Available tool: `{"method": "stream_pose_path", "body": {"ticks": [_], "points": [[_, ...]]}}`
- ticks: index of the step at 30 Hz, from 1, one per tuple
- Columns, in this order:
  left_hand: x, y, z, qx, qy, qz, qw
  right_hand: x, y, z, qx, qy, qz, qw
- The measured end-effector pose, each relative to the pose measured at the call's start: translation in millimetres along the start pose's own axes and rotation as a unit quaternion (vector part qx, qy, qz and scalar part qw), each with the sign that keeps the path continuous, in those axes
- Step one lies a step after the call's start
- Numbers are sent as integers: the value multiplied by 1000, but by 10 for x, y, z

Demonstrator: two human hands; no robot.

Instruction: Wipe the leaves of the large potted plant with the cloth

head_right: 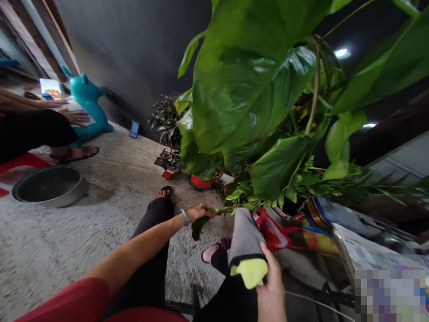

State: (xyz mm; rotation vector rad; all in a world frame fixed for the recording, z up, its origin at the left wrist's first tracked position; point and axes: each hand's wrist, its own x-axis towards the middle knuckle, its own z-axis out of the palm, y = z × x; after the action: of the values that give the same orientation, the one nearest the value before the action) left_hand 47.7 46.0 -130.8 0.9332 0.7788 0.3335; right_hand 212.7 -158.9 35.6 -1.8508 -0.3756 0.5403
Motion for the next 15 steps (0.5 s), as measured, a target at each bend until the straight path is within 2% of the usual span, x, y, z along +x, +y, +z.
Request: {"method": "stream_pose_path", "body": {"ticks": [2, 3, 5, 7, 9, 12, 13, 15], "points": [[19, -31, 27, 37, 10, 6, 999, 247, -110, -17, 9, 85, 33, 996], [23, -35, 35, 45, 9, 10, 999, 400, -169, 19, 3, 113, 27, 993], [28, -25, 37, 48, 9, 11, 999, 664, -242, 173, -25, 121, -4, 992], [33, -4, 23, 51, 16, 8, 999, 746, -226, 372, -56, 82, -22, 995], [41, 7, -5, 56, 29, 4, 998, 609, -151, 515, -76, 0, -30, 997], [52, -5, -53, 54, 25, 5, 998, 309, -100, 493, -108, -138, -59, 983], [53, -15, -64, 54, 21, 5, 998, 284, -132, 437, -117, -152, -74, 979], [50, -35, -74, 66, 13, 4, 998, 411, -266, 333, -144, -93, -121, 978]]}}
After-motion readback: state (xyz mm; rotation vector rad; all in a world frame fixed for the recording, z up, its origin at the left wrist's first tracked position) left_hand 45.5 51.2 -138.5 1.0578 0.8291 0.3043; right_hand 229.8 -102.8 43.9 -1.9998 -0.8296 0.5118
